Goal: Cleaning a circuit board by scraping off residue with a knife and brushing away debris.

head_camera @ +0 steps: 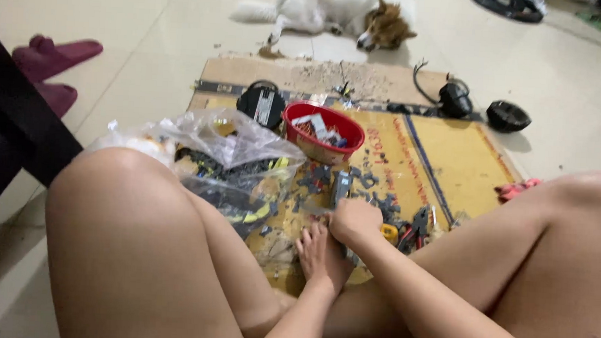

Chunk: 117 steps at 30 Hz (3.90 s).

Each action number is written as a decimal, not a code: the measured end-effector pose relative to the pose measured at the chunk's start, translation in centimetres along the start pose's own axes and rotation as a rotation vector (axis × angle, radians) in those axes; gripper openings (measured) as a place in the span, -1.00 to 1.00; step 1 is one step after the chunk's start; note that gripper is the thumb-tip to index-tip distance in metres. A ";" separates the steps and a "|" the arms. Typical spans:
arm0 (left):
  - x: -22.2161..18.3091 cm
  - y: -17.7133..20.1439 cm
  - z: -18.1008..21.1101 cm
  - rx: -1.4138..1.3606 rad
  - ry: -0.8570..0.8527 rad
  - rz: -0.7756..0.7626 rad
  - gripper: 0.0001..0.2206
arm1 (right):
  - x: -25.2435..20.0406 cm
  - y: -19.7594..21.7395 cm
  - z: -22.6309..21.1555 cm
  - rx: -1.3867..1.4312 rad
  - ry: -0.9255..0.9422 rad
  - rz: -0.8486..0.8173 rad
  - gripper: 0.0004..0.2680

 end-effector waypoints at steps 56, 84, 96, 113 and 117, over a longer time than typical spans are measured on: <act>4.5 14.7 13.7 -0.457 0.113 0.363 -0.69 | -2.5 12.1 8.8 1.049 0.260 0.183 -0.81; 2.8 10.3 21.3 -0.183 -0.140 0.120 -0.69 | -6.0 8.4 14.1 1.970 0.042 0.319 -0.83; 2.1 9.8 20.1 -0.132 -0.150 0.173 -0.67 | -5.7 7.5 13.1 2.087 0.076 0.343 -0.84; 1.9 6.8 16.8 -0.126 -0.093 0.091 -0.68 | -4.3 3.1 11.7 1.954 -0.094 0.240 -0.84; 2.1 6.6 13.9 -0.140 -0.083 0.083 -0.72 | -4.0 1.5 11.0 1.899 -0.140 0.209 -0.78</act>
Point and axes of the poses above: each hand's wrist, its own x-axis towards the middle knuckle, its own y-axis out of the back of the hand, z = x × y, the point moved 1 cm from there along x, towards the middle knuckle, and after that the axes turned 5 degrees about -z, right-handed, at the moved point
